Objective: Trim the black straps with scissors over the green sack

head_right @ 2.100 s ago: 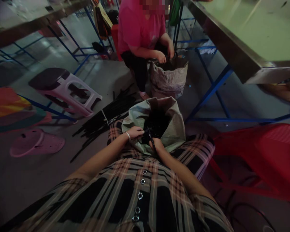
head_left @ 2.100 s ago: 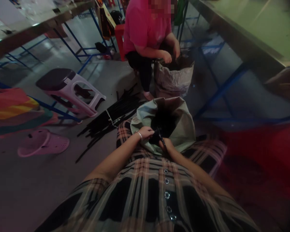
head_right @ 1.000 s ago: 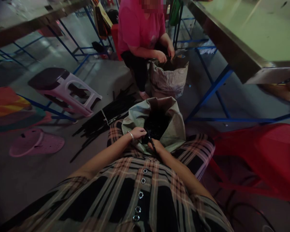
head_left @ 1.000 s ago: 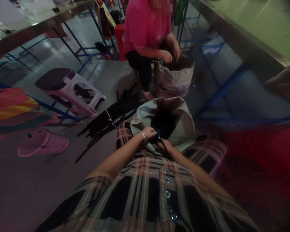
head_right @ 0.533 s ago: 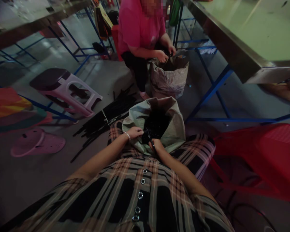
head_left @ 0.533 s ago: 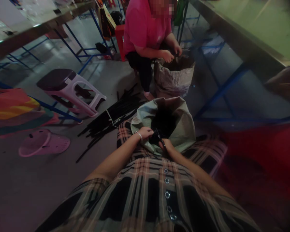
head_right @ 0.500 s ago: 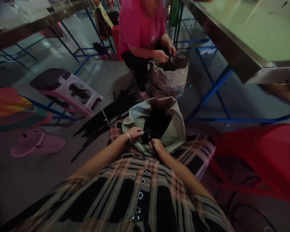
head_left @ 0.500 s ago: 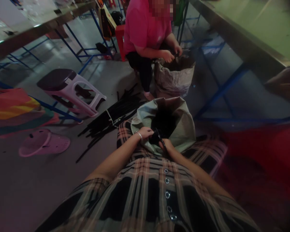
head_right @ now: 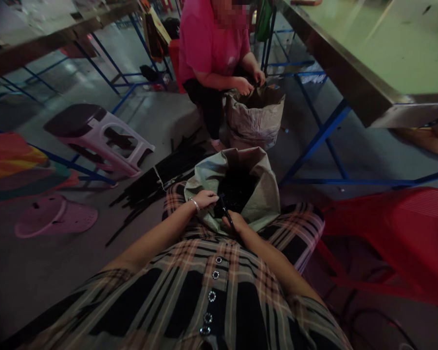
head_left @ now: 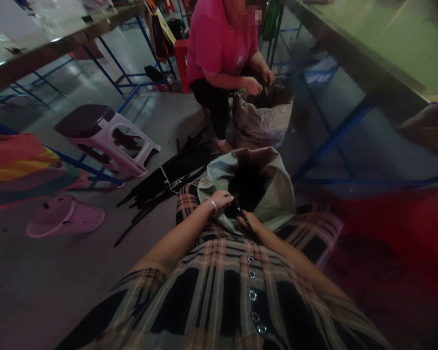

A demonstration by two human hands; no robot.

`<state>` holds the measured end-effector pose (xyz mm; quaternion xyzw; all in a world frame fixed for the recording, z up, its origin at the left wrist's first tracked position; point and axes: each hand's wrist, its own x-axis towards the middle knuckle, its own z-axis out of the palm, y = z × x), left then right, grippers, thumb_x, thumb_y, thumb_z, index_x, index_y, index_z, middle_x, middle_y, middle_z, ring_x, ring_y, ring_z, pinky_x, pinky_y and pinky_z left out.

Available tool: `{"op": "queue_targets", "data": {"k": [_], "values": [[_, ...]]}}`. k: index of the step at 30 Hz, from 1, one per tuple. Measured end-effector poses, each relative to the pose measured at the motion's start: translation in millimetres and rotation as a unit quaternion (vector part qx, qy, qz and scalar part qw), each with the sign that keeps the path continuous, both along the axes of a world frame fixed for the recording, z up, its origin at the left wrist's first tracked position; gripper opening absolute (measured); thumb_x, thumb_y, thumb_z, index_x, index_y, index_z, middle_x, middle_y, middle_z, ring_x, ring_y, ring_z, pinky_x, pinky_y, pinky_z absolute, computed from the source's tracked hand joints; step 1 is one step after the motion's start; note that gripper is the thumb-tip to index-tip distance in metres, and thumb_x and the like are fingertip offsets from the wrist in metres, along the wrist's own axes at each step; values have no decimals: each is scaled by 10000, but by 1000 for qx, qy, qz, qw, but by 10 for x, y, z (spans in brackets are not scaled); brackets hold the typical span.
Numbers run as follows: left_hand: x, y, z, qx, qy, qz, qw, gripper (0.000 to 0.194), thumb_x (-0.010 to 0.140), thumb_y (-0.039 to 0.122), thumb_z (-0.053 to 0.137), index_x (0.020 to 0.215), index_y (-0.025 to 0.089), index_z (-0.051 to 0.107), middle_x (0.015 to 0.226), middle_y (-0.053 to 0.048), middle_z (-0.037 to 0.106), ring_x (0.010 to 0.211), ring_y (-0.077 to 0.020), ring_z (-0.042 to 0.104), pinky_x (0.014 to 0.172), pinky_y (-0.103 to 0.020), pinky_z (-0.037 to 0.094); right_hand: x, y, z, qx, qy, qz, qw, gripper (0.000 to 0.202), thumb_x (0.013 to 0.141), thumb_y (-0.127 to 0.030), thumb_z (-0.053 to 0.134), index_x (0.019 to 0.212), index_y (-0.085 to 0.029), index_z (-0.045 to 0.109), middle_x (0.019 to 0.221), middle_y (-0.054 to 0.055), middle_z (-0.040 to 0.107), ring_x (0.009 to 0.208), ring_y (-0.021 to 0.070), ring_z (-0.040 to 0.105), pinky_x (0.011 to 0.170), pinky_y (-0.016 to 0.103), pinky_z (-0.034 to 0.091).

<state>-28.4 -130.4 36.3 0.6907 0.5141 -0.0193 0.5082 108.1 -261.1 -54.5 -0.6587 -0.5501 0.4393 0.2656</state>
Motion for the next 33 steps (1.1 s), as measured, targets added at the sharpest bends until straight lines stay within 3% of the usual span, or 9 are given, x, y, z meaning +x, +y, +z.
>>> {"op": "queue_targets", "data": {"k": [9,17,25,33], "values": [[44,-77,-99,16,13,-40,999,202,817,281,562,870,119,670,593,14,594,422,-54,491,396,-144,369,-12,10,-23,-3,-14,-8,1000,177,774,-293,546,875,-170,623,842,51,668,765,185,583,699,256,422],[62,-112,-33,11,14,-58,998,207,833,265,528,877,117,666,602,11,600,426,-62,493,412,-161,390,-12,-2,68,3,-28,-10,1000,163,787,-289,520,879,-176,592,835,45,653,737,169,568,670,252,411],[76,-123,-20,7,16,-54,998,201,808,291,561,825,120,665,581,15,591,420,-62,486,417,-161,377,-22,-18,75,5,-19,-30,999,128,772,-267,521,783,-164,594,691,11,615,636,128,500,589,217,355],[-23,-38,-49,17,9,-60,998,249,767,356,549,756,128,650,550,17,573,473,-98,509,457,-188,380,-62,-9,68,-52,-18,-82,995,109,715,-225,544,707,-149,622,607,-12,562,569,100,448,533,211,288]]}}
